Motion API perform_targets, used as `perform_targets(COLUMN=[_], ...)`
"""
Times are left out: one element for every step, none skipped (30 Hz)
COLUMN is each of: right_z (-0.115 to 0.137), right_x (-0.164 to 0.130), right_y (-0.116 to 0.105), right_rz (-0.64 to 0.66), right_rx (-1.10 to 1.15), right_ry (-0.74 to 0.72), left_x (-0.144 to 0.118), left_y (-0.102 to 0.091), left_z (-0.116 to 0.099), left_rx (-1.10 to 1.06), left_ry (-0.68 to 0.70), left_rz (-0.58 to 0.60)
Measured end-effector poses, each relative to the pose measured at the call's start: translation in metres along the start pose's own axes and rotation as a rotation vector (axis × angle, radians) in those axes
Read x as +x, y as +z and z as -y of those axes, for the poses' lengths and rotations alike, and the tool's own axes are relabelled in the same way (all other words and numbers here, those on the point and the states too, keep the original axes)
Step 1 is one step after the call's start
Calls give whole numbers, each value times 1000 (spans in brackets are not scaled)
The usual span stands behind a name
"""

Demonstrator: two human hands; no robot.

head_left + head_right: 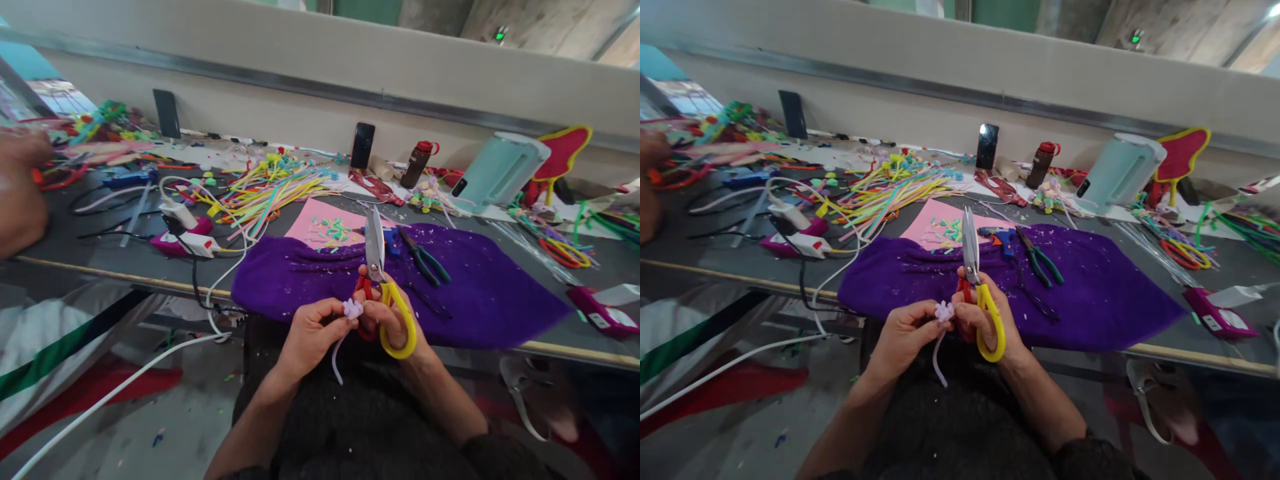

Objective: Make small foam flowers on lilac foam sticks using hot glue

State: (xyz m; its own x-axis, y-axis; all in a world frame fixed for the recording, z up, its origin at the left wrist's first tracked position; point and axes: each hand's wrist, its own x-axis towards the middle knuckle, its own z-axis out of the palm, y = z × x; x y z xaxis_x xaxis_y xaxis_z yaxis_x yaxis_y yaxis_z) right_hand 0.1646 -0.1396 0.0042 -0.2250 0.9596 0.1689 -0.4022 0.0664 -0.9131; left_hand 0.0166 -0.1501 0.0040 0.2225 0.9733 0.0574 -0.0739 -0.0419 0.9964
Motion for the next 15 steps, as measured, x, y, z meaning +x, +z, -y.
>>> perform_targets(right_z=[0,0,0,0,1,1,1,1,1,1,1,2,3,5,8], right_x=[0,0,0,0,-1,-1,-1,-1,-1,-1,-1,-1,-2,-3,-5], right_y=[0,-1,-1,-1,-1,-1,-1,-1,-1,0,0,0,1,1,0], right_rz=[-1,-1,-3,-7,-10,-11,-10,-5,2,11,18,20,14,0,-16], right_rx=[11,19,20,17,10,2,-8,-18,-28,-38,-49,-61,-78,-106,-150], right_ry=[-3,-5,-4,-1,4,7,10,11,12,14,13,8,-1,-14,-26], left_x=[0,0,0,0,1,1,1,1,1,1,1,0,0,0,0], left_y=[0,0,0,1,1,1,1,1,1,1,1,0,0,-1,-1], left_z=[0,0,0,0,0,0,-1,-1,-2,-2,-2,-2,-1,-1,0], left_rx=[19,37,50,60,69,77,86,94,102,108,110,106,96,81,60], left_ry=[11,19,26,32,39,47,54,60,64,66,65,57,44,25,3], left_rz=[-1,-4,-10,-14,-16,-17,-15,-11,-6,-3,-3,-8,-20,-35,-51])
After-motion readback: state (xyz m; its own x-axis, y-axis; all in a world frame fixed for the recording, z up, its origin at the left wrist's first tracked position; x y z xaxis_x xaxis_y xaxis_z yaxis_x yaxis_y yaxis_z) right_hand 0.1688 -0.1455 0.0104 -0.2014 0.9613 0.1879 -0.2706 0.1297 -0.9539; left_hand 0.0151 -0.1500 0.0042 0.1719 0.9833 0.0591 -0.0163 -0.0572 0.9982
